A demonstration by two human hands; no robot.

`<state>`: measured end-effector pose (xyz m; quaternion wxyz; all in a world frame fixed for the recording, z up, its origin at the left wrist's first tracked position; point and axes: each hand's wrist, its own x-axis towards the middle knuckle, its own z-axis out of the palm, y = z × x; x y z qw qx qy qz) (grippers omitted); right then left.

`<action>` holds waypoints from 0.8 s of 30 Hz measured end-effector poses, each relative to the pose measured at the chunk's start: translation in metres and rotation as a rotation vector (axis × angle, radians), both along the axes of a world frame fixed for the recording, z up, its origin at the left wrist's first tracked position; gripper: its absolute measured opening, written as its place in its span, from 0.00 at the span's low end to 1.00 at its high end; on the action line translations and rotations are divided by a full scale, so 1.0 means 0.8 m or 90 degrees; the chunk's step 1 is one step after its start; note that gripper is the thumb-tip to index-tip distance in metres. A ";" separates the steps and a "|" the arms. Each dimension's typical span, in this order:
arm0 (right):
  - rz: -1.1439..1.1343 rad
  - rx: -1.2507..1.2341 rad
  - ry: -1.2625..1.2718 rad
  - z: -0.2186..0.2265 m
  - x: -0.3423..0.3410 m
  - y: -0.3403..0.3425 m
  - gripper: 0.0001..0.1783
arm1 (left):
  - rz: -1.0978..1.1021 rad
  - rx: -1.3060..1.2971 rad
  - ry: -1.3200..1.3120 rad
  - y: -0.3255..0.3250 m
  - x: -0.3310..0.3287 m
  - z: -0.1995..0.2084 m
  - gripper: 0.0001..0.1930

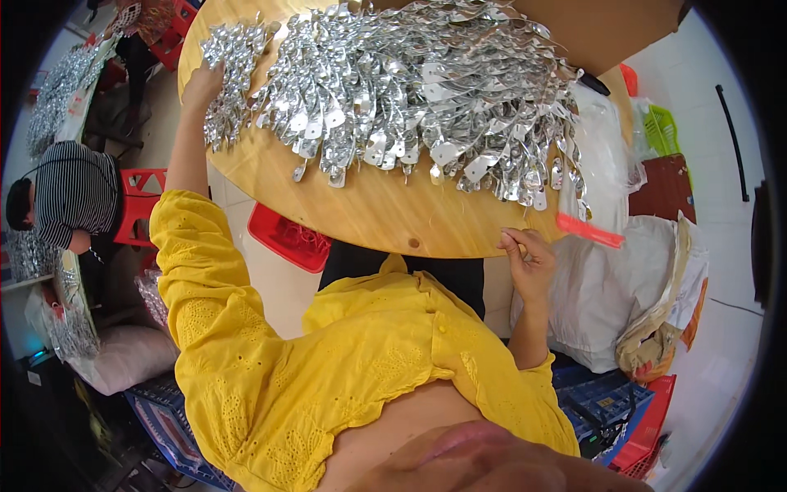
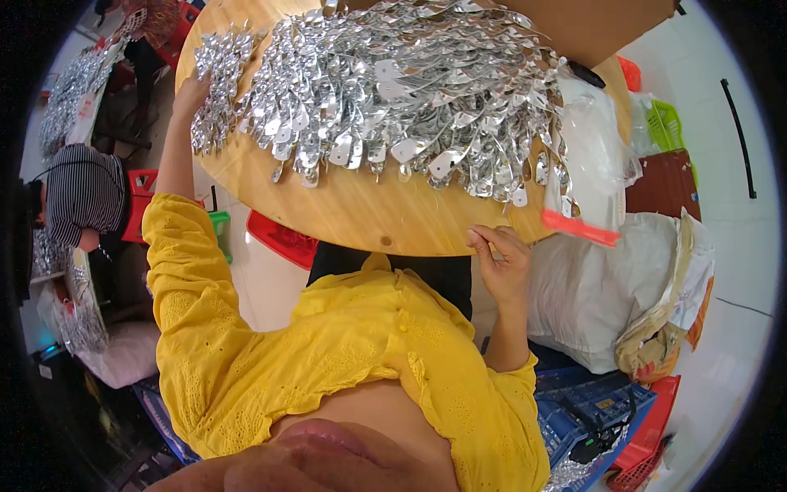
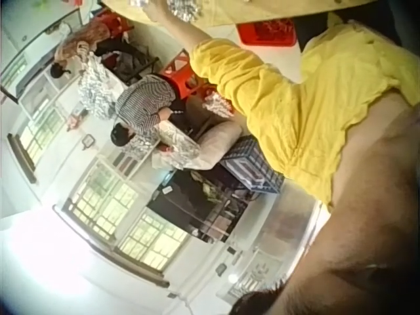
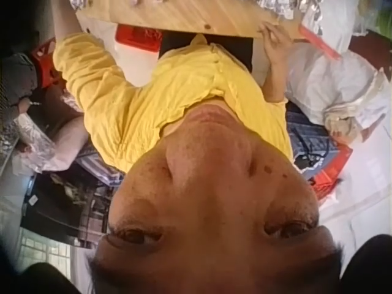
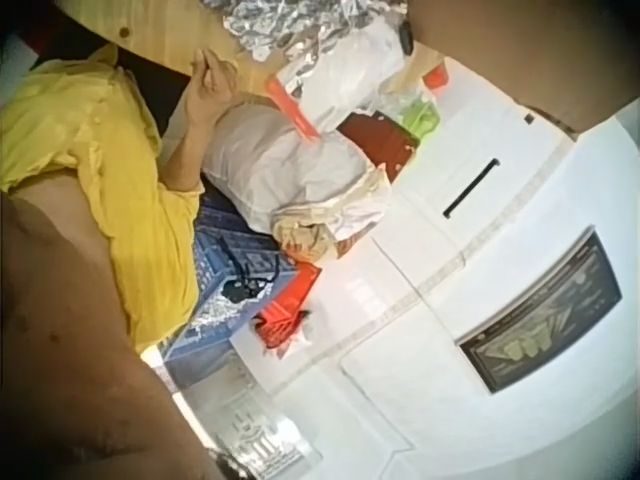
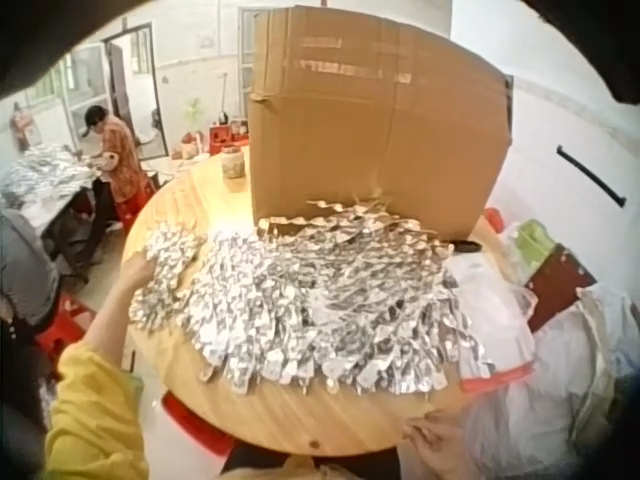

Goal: Assembling small silver foil-wrapped toy components onto a string at a workshop table.

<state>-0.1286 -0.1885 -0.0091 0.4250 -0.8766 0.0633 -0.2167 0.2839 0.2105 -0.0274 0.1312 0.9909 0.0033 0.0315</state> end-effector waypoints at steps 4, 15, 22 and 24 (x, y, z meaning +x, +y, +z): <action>0.006 0.010 0.006 -0.007 -0.008 -0.008 0.06 | -0.062 0.042 -0.295 -0.027 0.012 -0.006 0.28; -0.007 0.043 -0.013 -0.007 -0.029 -0.010 0.06 | -0.506 -0.309 0.084 -0.338 -0.064 0.173 0.14; -0.092 0.107 0.007 -0.010 -0.056 -0.018 0.06 | -0.671 -0.072 -0.039 -0.374 -0.043 0.160 0.16; -0.088 0.101 0.016 -0.012 -0.061 -0.020 0.06 | -0.708 -0.276 0.052 -0.357 -0.089 0.205 0.16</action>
